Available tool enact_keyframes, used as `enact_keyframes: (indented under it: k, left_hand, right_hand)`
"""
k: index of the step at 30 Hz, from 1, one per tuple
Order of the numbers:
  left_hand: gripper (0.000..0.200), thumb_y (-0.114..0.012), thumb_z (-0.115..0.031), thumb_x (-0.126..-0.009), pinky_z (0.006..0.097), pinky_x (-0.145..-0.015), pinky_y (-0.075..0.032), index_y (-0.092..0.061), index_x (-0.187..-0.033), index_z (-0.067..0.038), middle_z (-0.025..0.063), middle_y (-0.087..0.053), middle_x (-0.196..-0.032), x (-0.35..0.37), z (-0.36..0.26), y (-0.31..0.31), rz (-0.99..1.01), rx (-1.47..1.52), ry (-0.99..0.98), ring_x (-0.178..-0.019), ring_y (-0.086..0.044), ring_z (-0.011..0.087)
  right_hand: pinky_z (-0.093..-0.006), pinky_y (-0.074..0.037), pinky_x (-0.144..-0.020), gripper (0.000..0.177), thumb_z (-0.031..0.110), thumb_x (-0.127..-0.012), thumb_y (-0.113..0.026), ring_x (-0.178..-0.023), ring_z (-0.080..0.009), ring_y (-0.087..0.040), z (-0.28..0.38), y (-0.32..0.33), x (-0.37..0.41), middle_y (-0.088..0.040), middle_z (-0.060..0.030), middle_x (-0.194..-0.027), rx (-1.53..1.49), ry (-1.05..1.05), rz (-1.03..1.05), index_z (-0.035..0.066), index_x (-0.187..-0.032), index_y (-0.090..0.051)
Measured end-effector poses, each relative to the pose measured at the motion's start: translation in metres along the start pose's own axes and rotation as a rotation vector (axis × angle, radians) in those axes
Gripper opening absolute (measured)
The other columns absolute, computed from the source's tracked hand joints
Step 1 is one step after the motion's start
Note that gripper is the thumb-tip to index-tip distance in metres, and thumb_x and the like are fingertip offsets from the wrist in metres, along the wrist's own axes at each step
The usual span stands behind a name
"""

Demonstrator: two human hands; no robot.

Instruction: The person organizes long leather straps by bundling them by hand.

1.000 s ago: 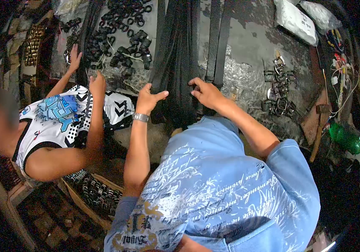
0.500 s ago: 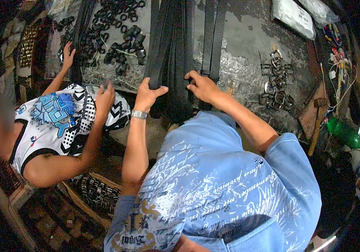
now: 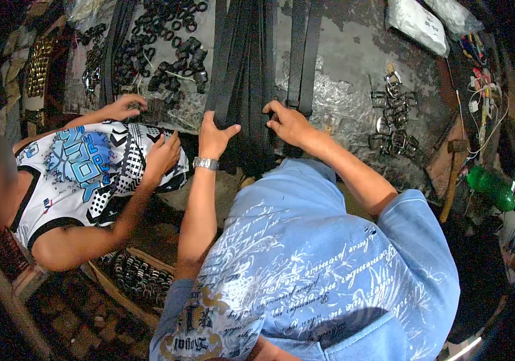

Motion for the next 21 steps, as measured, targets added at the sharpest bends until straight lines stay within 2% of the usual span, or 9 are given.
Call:
enact_keyframes:
  k: [4,7,11,14,16,17,18,20,21]
  left_hand:
    - [0.071,-0.087,-0.023,-0.067,0.0441,-0.094,-0.046,-0.052,-0.122,0.004,0.0248,-0.057,-0.116,0.011,0.0,0.001,-0.028,-0.001,-0.015,-0.111,-0.055,0.0414]
    - [0.07,-0.085,-0.026,-0.071,0.0458,-0.097,-0.044,-0.051,-0.126,0.0,0.0217,-0.053,-0.123,0.027,0.002,0.001,-0.054,-0.003,-0.014,-0.116,-0.051,0.0398]
    - [0.065,-0.079,-0.033,-0.079,0.0486,-0.099,-0.042,-0.052,-0.129,-0.002,0.0195,-0.049,-0.13,0.055,0.015,0.001,-0.182,-0.115,-0.127,-0.123,-0.047,0.0392]
    - [0.049,-0.073,-0.028,-0.085,0.0466,-0.101,-0.04,-0.058,-0.122,0.0,0.0196,-0.05,-0.13,0.078,0.036,0.005,-0.207,-0.099,-0.155,-0.121,-0.048,0.0389]
    - [0.04,-0.07,-0.023,-0.087,0.0462,-0.101,-0.04,-0.06,-0.117,0.001,0.0201,-0.051,-0.128,0.096,0.045,0.01,-0.165,-0.041,-0.153,-0.119,-0.049,0.0385]
    - [0.032,-0.068,-0.019,-0.087,0.0456,-0.101,-0.041,-0.062,-0.112,0.001,0.0204,-0.052,-0.126,0.107,0.047,0.015,-0.141,-0.009,-0.145,-0.118,-0.051,0.0383]
    - [0.025,-0.067,-0.014,-0.088,0.0433,-0.095,-0.045,-0.063,-0.108,0.0,0.0191,-0.057,-0.118,0.114,0.057,0.015,-0.16,-0.016,-0.201,-0.111,-0.055,0.0363]
    - [0.02,-0.066,-0.011,-0.088,0.0407,-0.086,-0.05,-0.063,-0.105,0.0,0.0173,-0.062,-0.108,0.13,0.076,0.02,-0.039,0.133,-0.146,-0.099,-0.061,0.0332]
    - [0.022,-0.066,-0.013,-0.088,0.0365,-0.079,-0.051,-0.063,-0.106,-0.001,0.0132,-0.064,-0.101,0.138,0.092,0.018,0.002,0.165,-0.116,-0.088,-0.064,0.027]
  right_hand:
    - [-0.0397,-0.048,-0.077,0.03,0.011,-0.093,-0.061,-0.085,-0.0279,-0.063,0.004,0.001,-0.001,-0.064,-0.0153,-0.09,0.036,0.007,-0.016,0.006,-0.12,-0.049]
    - [-0.0469,-0.05,-0.08,0.032,0.012,-0.092,-0.061,-0.093,-0.0397,-0.065,0.01,0.001,0.0,-0.067,-0.0212,-0.095,0.088,-0.002,-0.008,0.006,-0.121,-0.049]
    - [-0.048,-0.051,-0.081,0.035,0.014,-0.092,-0.062,-0.093,-0.0404,-0.065,0.013,-0.005,0.008,-0.067,-0.0224,-0.097,0.163,0.053,-0.08,0.005,-0.123,-0.049]
    - [-0.0478,-0.051,-0.082,0.037,0.014,-0.091,-0.062,-0.093,-0.0407,-0.065,0.016,-0.009,0.016,-0.068,-0.0222,-0.096,0.219,0.112,-0.137,0.004,-0.124,-0.05]
    - [-0.0492,-0.051,-0.084,0.04,0.016,-0.091,-0.061,-0.096,-0.0404,-0.065,0.021,-0.01,0.019,-0.067,-0.0217,-0.104,0.241,0.06,-0.115,0.005,-0.128,-0.05]
    - [-0.0496,-0.051,-0.084,0.041,0.017,-0.091,-0.061,-0.097,-0.0405,-0.064,0.024,-0.011,0.022,-0.067,-0.0216,-0.107,0.268,0.043,-0.11,0.005,-0.129,-0.05]
    - [-0.0499,-0.05,-0.085,0.041,0.018,-0.092,-0.061,-0.098,-0.0405,-0.064,0.026,-0.014,0.022,-0.067,-0.0215,-0.109,0.296,0.029,-0.101,0.005,-0.13,-0.05]
    - [-0.0502,-0.05,-0.085,0.037,0.02,-0.092,-0.059,-0.101,-0.0409,-0.063,0.027,-0.021,0.026,-0.065,-0.0209,-0.114,0.352,0.085,-0.16,0.004,-0.125,-0.055]
    - [-0.0501,-0.05,-0.085,0.035,0.02,-0.092,-0.059,-0.101,-0.0412,-0.063,0.032,-0.022,0.028,-0.065,-0.021,-0.114,0.377,0.089,-0.167,0.004,-0.124,-0.056]
Point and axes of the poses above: each hand's wrist, its own x-axis away from the middle knuckle, its own y-axis out of the back of the hand, z = x × y, the point moved 1 cm from there along -x, towards the middle knuckle
